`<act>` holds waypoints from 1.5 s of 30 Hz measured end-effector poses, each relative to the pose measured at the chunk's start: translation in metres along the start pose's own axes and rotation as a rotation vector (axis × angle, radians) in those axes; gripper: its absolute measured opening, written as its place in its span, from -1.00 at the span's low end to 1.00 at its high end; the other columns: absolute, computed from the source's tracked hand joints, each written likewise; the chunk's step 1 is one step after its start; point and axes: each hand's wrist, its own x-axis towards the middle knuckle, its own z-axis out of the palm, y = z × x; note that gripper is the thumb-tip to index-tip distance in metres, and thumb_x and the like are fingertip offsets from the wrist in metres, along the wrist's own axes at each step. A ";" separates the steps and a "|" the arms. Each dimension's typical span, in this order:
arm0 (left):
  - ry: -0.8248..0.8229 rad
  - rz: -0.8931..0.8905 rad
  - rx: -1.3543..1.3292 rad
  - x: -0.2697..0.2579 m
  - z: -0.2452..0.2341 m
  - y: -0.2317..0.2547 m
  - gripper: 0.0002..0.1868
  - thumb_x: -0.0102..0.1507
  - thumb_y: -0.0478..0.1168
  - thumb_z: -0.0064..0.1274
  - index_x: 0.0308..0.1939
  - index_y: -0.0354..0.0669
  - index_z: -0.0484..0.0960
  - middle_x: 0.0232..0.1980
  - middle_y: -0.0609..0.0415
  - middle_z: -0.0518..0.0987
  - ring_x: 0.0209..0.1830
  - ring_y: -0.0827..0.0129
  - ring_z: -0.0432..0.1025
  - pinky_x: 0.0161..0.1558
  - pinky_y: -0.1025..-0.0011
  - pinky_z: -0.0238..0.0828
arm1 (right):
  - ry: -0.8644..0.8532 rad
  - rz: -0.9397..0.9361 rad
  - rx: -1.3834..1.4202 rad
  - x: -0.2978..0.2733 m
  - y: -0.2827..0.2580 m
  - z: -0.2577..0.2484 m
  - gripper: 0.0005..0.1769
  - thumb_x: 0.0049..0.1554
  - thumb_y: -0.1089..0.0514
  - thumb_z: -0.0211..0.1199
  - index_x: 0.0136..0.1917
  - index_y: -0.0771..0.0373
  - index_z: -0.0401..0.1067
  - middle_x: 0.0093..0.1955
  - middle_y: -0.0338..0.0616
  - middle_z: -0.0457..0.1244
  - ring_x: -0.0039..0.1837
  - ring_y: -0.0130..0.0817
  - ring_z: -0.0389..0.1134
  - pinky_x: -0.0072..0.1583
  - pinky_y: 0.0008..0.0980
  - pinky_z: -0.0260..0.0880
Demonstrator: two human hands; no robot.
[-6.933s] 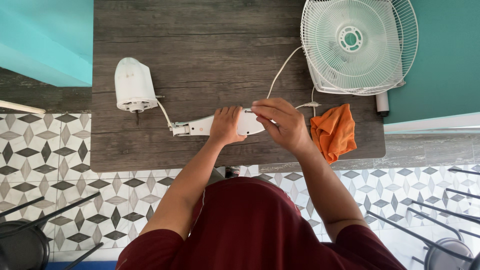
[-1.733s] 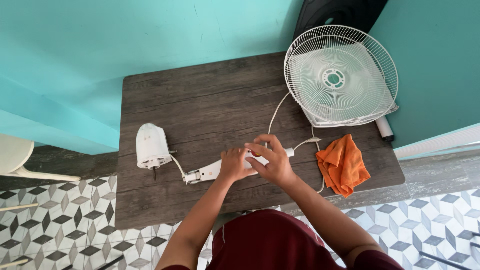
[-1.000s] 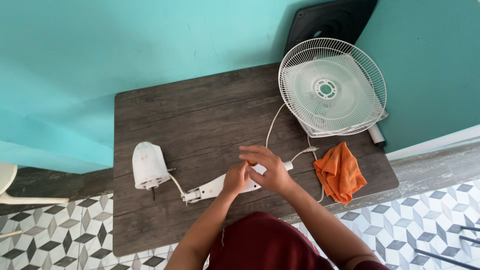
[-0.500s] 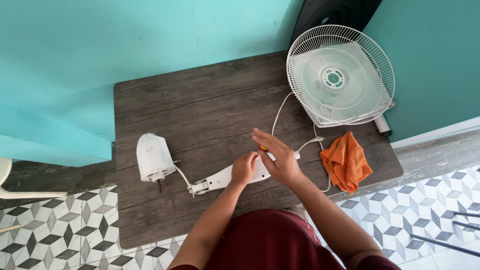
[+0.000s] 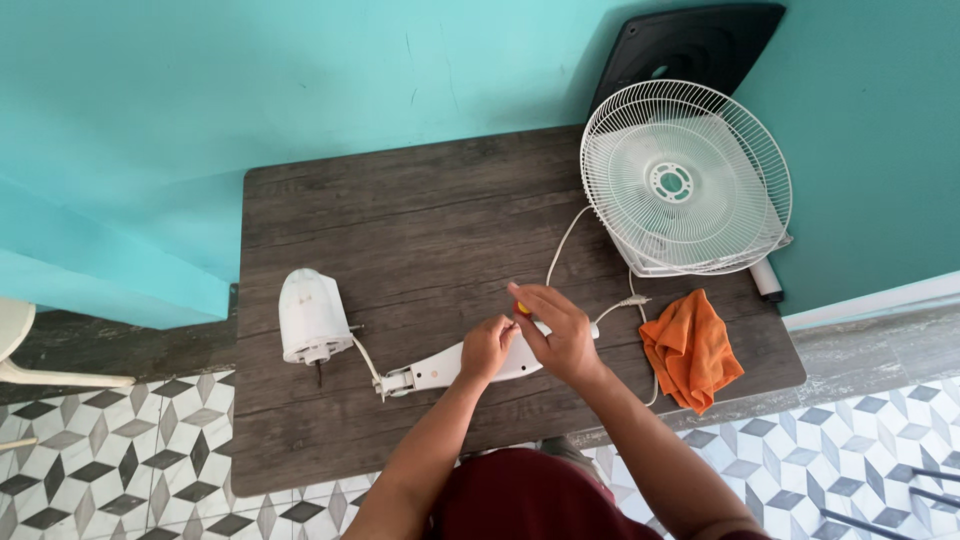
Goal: The person uses a yellow-handled screwdriver to tighten screws on a white handheld appliance placed on a wooden table. The person repeatedly repositions the appliance and adjusts the screwdriver to access different screw locations.
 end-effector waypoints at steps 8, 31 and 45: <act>0.036 0.028 0.050 0.001 0.000 0.000 -0.91 0.23 -0.27 0.15 -0.22 -0.15 0.58 -0.22 0.00 0.68 -0.24 0.07 0.59 -0.24 0.16 0.51 | 0.120 0.069 -0.070 -0.007 -0.006 0.012 -0.58 -0.01 0.37 0.46 0.15 0.23 0.58 0.12 0.00 0.32 -0.03 -0.39 0.46 -0.03 -0.46 0.53; 0.056 0.184 0.058 -0.012 -0.001 -0.004 -0.88 0.28 -0.30 0.03 -0.12 -0.14 0.59 -0.18 -0.05 0.65 -0.22 -0.03 0.56 -0.20 0.09 0.49 | 0.115 0.056 -0.078 -0.008 -0.007 0.012 -0.61 -0.04 0.31 0.50 0.09 0.19 0.61 0.05 -0.02 0.33 -0.06 -0.41 0.47 -0.07 -0.47 0.52; 0.019 0.128 0.030 -0.004 -0.001 -0.008 -0.88 0.27 -0.30 0.06 -0.11 -0.14 0.58 -0.17 -0.05 0.64 -0.22 -0.03 0.55 -0.25 0.08 0.47 | 0.081 -0.032 0.000 -0.001 -0.002 0.007 -0.50 -0.03 0.41 0.40 0.21 0.32 0.49 0.25 0.04 0.32 0.02 -0.33 0.45 0.02 -0.44 0.53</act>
